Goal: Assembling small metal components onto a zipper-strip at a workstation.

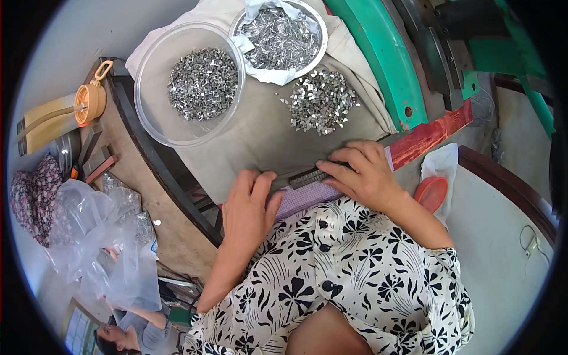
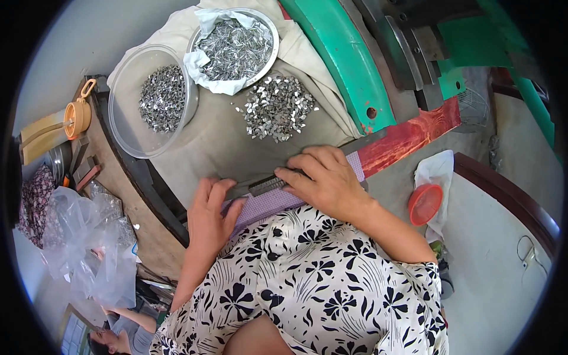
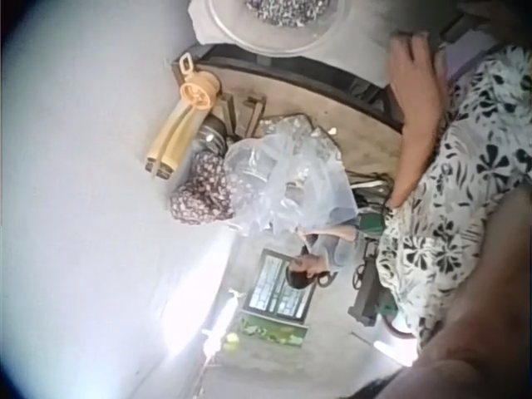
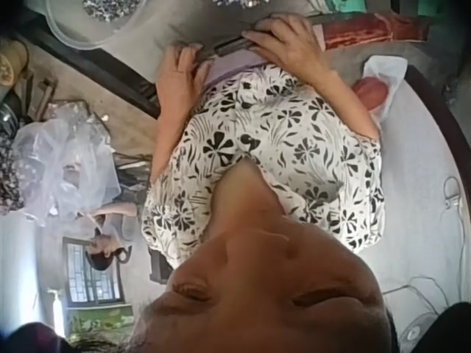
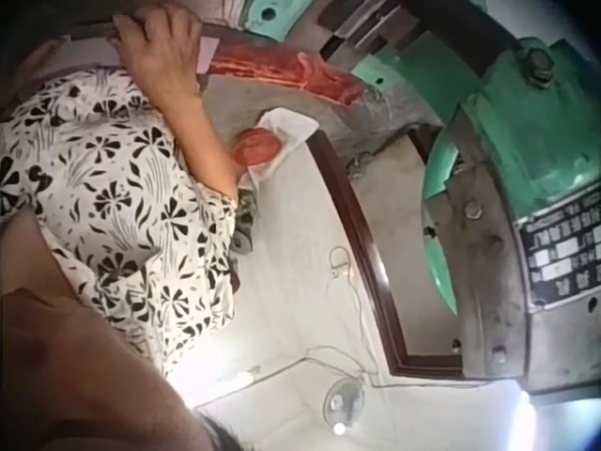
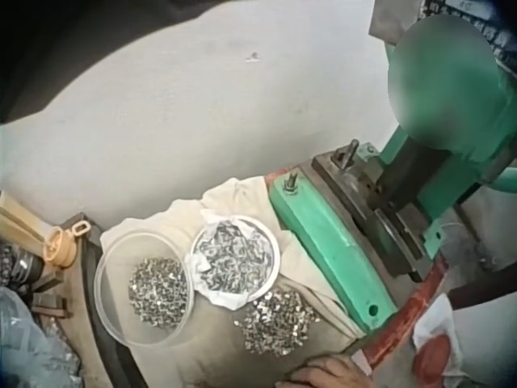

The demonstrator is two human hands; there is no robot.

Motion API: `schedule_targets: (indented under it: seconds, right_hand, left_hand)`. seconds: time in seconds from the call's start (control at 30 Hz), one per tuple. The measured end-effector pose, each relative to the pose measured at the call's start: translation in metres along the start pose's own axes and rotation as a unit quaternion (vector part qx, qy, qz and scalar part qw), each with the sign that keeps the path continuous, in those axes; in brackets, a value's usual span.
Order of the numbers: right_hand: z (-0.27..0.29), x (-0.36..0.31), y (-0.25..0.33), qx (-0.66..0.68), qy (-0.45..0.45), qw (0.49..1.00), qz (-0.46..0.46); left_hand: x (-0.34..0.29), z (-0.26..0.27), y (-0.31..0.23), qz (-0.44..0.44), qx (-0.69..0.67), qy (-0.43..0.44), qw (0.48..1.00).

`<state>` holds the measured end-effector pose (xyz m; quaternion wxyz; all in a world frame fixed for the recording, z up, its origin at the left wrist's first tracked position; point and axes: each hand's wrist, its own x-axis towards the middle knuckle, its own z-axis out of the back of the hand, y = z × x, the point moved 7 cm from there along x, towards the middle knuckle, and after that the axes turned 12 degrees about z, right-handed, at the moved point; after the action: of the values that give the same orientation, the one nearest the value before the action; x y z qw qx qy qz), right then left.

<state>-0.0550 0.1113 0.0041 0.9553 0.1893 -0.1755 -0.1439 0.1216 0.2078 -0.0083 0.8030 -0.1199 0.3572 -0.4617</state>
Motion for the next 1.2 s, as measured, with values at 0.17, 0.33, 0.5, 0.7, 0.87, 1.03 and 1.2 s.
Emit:
schedule_targets:
  seconds: [0.17,0.33,0.5,0.7,0.87,1.03,1.2]
  right_hand:
    - [0.000,-0.001,0.000,0.050,0.016,0.999,-0.003]
    - [0.011,0.000,-0.006,0.092,0.033,0.995,-0.012]
    - [0.023,0.015,-0.022,0.058,-0.054,0.996,-0.041]
    - [0.014,0.045,-0.028,0.022,-0.036,0.999,-0.017]
    - [0.009,0.061,-0.026,0.000,-0.018,0.999,-0.026]
    - [0.010,0.056,-0.020,0.050,-0.073,0.996,-0.029]
    - [0.006,0.027,0.005,0.068,-0.101,0.992,0.012]
  left_hand:
    - [-0.006,0.003,-0.008,-0.141,0.054,-0.090,0.984]
    - [-0.014,0.001,0.000,-0.137,0.027,-0.067,0.988]
    - [-0.011,0.005,-0.005,-0.118,0.032,0.004,0.992]
    - [0.014,0.026,-0.032,-0.154,-0.053,-0.085,0.983]
    - [0.045,0.021,-0.047,-0.160,-0.046,-0.125,0.978]
    - [0.059,0.012,-0.055,-0.175,-0.015,-0.168,0.970]
    - [0.061,0.011,-0.059,-0.168,-0.002,-0.170,0.971]
